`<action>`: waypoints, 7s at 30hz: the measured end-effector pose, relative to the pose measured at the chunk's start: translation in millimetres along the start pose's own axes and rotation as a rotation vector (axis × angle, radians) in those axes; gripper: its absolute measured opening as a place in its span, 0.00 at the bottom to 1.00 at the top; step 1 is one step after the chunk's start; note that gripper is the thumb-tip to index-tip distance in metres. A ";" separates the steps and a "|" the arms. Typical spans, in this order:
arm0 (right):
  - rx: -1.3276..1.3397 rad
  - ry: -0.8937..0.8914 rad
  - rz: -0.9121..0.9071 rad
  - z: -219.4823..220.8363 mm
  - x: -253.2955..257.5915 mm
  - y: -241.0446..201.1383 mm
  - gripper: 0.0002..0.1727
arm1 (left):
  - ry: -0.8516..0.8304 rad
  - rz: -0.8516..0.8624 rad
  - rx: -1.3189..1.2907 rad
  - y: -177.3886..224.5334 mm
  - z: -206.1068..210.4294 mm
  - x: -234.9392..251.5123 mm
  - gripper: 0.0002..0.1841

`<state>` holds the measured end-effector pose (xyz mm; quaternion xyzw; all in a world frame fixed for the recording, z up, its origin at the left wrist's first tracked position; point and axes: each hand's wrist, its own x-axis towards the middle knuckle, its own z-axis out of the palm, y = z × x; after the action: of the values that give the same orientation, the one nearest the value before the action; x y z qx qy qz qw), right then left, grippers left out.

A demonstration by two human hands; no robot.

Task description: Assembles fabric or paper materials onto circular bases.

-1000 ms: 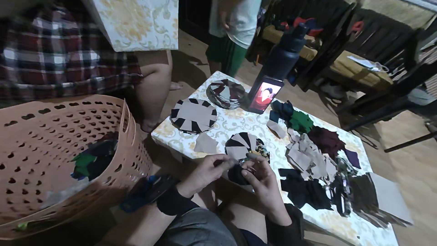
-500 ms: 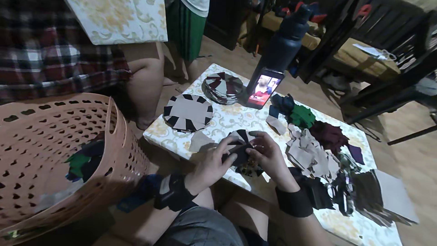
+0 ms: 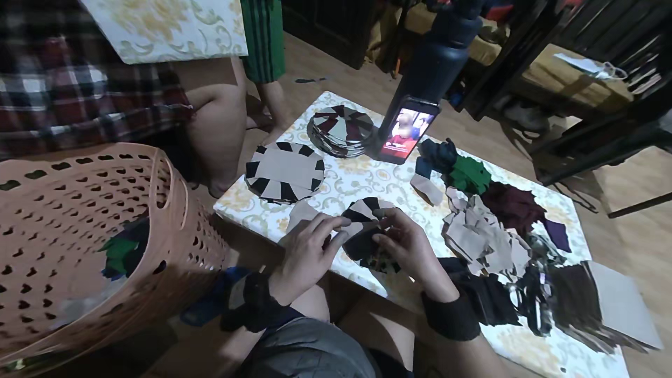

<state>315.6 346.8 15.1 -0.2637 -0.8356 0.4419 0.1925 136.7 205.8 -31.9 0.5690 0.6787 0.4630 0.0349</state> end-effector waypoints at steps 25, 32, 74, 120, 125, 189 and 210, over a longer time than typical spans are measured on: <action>-0.077 0.111 -0.003 14.0 -6.0 7.4 0.15 | -0.228 -0.051 0.179 37.6 10.0 -1.0 0.21; -0.103 0.110 -0.036 17.1 -5.9 8.6 0.14 | -0.056 -0.018 0.193 17.7 6.5 -2.7 0.21; -0.435 0.397 -0.243 0.4 -3.7 1.4 0.15 | 0.096 0.006 -0.082 -2.3 0.8 -4.5 0.20; -0.525 0.238 -0.335 152.2 31.4 -46.6 0.09 | 0.486 -0.572 -1.038 -23.2 -66.7 -18.3 0.18; -0.120 0.396 -0.318 136.2 32.4 -44.9 0.11 | 0.395 -0.599 -1.043 -18.7 -63.3 -20.7 0.15; 0.120 0.191 0.028 17.5 1.8 11.7 0.11 | 0.097 -0.095 -0.018 -4.4 0.1 13.0 0.16; -0.034 0.258 -0.045 25.2 3.5 14.9 0.12 | -0.177 0.006 0.169 -4.7 6.2 9.2 0.20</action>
<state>302.9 339.9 -10.5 -0.3028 -0.8169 0.3857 0.3036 133.6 217.2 -34.2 0.6105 0.7080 0.3521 0.0450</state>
